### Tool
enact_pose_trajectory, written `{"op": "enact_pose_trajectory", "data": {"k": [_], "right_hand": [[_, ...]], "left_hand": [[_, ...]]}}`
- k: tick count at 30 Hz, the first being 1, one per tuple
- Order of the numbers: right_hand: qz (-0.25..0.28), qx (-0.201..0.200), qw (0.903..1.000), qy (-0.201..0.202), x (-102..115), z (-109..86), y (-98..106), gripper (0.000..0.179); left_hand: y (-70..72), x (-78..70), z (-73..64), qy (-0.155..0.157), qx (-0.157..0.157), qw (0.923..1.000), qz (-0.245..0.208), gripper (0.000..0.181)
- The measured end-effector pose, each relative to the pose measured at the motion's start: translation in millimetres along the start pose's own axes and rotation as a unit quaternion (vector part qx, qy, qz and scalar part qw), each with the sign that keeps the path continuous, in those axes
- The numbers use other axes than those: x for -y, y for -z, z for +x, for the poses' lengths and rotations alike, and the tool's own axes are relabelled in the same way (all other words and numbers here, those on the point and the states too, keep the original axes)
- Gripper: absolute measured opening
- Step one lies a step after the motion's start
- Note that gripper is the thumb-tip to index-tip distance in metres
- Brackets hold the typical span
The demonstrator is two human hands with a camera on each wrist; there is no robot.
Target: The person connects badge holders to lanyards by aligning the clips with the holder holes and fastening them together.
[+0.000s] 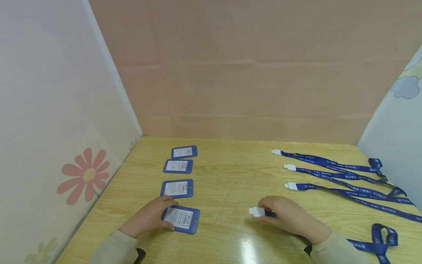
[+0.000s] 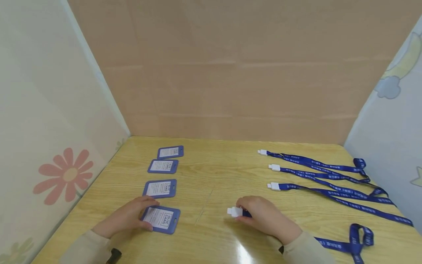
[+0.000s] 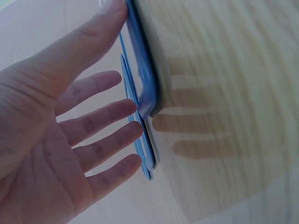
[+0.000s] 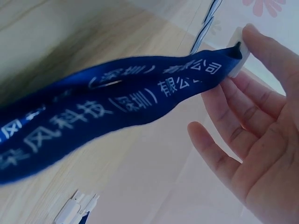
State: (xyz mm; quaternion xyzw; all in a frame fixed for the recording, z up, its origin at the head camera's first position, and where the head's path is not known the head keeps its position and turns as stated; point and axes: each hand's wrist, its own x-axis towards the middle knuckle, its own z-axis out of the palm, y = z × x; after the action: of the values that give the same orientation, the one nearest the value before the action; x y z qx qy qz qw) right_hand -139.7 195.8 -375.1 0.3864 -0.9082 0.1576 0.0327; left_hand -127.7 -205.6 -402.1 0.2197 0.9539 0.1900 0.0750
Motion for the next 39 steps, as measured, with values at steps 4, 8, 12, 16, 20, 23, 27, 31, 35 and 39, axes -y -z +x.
{"op": "enact_pose_trajectory", "data": {"k": [4, 8, 12, 16, 20, 23, 27, 31, 35, 39], "right_hand": [[-0.002, 0.000, 1.0000, 0.001, 1.2, 2.9, -2.3, 0.019], [-0.006, 0.006, 1.0000, -0.002, 2.9, 6.6, -3.7, 0.019], [-0.001, 0.019, 0.9998, -0.006, 5.1, 10.7, -4.7, 0.019], [0.002, 0.022, 0.9997, -0.005, 5.9, 14.1, -7.0, 0.019], [0.002, 0.015, 0.9999, 0.002, 5.2, 15.9, -9.7, 0.019], [0.004, 0.013, 0.9999, 0.007, 5.6, 16.9, -11.6, 0.019], [0.007, 0.023, 0.9997, 0.003, 8.4, 19.4, -12.1, 0.019], [0.007, 0.035, 0.9994, -0.004, 10.9, 21.5, -12.3, 0.020], [0.006, 0.036, 0.9993, -0.006, 12.5, 23.1, -14.3, 0.021], [0.007, 0.032, 0.9995, 0.004, 14.4, 25.3, -15.3, 0.020]], "left_hand": [[-0.6, 0.3, 0.0, 0.003, 0.002, 1.0000, 0.001, 0.067], [-1.1, 0.5, 0.2, 0.007, 0.004, 1.0000, 0.002, 0.067], [-1.2, 0.0, 0.3, 0.013, 0.008, 0.9999, 0.001, 0.066], [-0.4, -1.4, 0.9, 0.026, 0.013, 0.9995, -0.007, 0.066], [0.6, -2.0, 1.1, 0.023, 0.012, 0.9996, -0.009, 0.065], [0.8, -2.1, 0.9, 0.013, 0.008, 0.9999, -0.006, 0.064], [0.4, -1.5, 1.1, 0.012, 0.007, 0.9999, -0.004, 0.064], [-0.4, -0.6, 1.5, 0.013, 0.008, 0.9999, -0.005, 0.063], [-0.4, -0.5, 1.4, 0.010, 0.009, 0.9999, -0.005, 0.063], [-0.5, -0.7, 0.5, 0.008, 0.008, 0.9999, -0.004, 0.062]]}}
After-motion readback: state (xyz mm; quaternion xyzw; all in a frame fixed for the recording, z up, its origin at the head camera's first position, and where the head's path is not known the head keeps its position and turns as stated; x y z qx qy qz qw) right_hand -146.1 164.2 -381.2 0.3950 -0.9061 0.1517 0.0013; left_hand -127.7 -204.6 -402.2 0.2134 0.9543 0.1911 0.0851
